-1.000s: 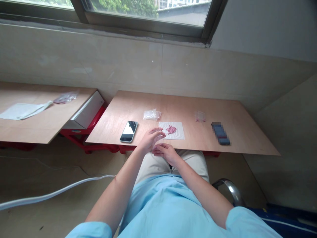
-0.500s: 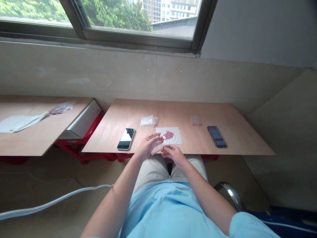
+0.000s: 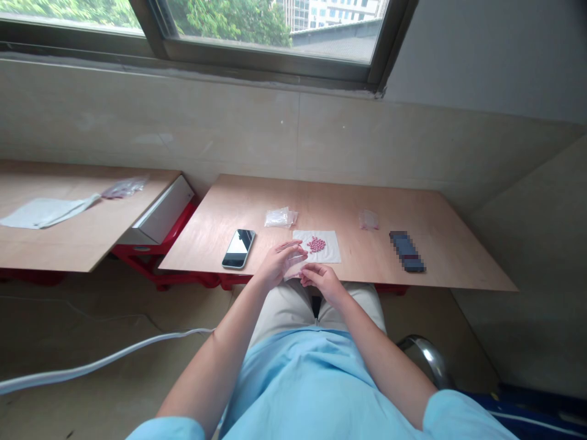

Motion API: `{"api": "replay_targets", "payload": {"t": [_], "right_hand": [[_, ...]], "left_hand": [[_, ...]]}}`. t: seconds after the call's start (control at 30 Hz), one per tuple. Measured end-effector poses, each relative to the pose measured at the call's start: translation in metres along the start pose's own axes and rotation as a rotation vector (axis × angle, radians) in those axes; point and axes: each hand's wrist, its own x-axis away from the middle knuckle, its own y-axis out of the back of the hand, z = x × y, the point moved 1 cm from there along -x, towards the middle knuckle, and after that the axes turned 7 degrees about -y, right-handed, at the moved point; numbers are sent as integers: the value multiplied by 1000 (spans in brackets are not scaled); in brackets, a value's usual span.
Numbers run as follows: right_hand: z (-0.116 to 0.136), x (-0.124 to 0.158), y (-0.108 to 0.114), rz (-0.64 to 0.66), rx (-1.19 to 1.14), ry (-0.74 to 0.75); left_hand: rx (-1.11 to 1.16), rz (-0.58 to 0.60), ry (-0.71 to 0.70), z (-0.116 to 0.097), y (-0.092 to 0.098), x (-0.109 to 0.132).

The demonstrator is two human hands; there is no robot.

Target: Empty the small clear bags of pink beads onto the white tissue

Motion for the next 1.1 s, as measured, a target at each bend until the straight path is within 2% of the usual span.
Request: {"api": "replay_targets", "payload": {"t": [0.23, 0.43, 0.57, 0.7, 0.83, 1.0, 1.1], "right_hand": [[-4, 0, 0, -2, 61, 51], [1, 9, 12, 108, 352, -8], [5, 12, 15, 125, 234, -51], [10, 11, 19, 51, 51, -53], [22, 17, 27, 13, -56, -63], [40, 30, 44, -1, -14, -74], [44, 35, 54, 30, 188, -70]], "left_hand": [[13, 2, -27, 2, 3, 0], [-41, 31, -88, -1, 4, 1], [-51, 5, -145, -1, 3, -3], [-52, -21, -155, 0, 3, -6], [-239, -26, -210, -1, -2, 0], [-354, -6, -230, 3, -9, 6], [-435, 38, -246, 7, -12, 7]]}}
